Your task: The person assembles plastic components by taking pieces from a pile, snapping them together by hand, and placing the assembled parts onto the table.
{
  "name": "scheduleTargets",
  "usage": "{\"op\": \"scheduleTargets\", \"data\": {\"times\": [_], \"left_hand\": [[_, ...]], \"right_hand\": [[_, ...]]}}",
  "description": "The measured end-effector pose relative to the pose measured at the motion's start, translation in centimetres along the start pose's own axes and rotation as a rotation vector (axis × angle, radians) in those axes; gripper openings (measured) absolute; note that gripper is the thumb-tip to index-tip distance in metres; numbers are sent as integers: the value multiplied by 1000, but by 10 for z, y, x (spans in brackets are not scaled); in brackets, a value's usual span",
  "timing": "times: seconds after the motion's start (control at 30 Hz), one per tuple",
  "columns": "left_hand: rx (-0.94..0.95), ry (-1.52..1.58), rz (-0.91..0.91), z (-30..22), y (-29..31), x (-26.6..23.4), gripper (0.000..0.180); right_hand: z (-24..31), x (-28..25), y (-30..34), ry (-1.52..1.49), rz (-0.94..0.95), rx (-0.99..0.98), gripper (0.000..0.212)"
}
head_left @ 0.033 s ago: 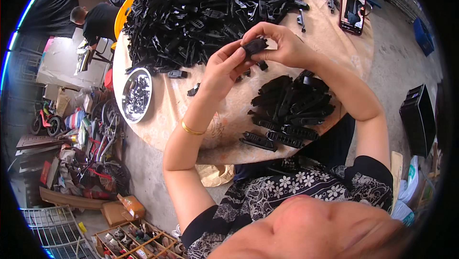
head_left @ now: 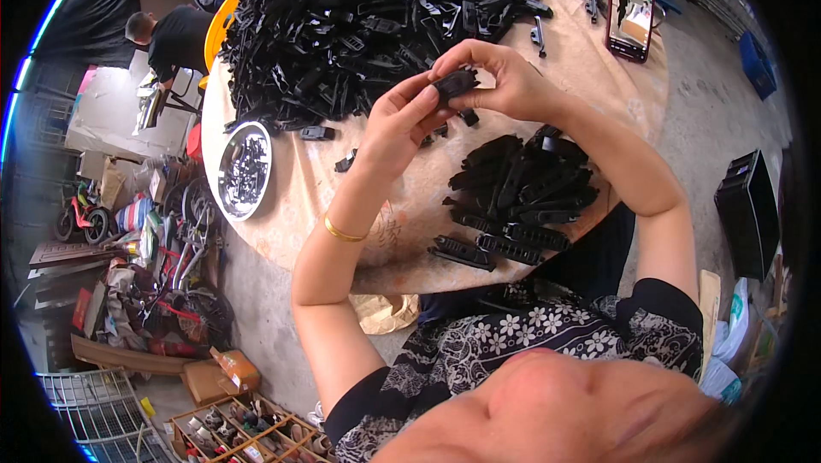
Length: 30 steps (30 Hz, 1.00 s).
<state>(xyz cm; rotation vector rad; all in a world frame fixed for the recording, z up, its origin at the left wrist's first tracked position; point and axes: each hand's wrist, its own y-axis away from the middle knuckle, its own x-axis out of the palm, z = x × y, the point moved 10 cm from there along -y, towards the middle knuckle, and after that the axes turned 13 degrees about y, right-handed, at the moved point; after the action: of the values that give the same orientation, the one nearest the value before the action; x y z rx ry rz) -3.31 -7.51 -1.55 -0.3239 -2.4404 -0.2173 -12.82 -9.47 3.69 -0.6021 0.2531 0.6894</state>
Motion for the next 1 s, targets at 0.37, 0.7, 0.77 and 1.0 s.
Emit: {"op": "scheduleTargets", "data": {"times": [0.37,0.7,0.77,1.0], "left_hand": [[232,-395,69,-26,5,24,46],[336,-1065,-36,-33,19,42,29],[345,-1020,-33,-32,18,43,29],[288,-914,66,-16,11,36,30]], "right_hand": [[-6,-1,2,13,39,115,46],[1,-11,9,403,69,204,33],[2,-13,10,454,23,165,31],[-21,-46,-4,242,67,98,25]]}}
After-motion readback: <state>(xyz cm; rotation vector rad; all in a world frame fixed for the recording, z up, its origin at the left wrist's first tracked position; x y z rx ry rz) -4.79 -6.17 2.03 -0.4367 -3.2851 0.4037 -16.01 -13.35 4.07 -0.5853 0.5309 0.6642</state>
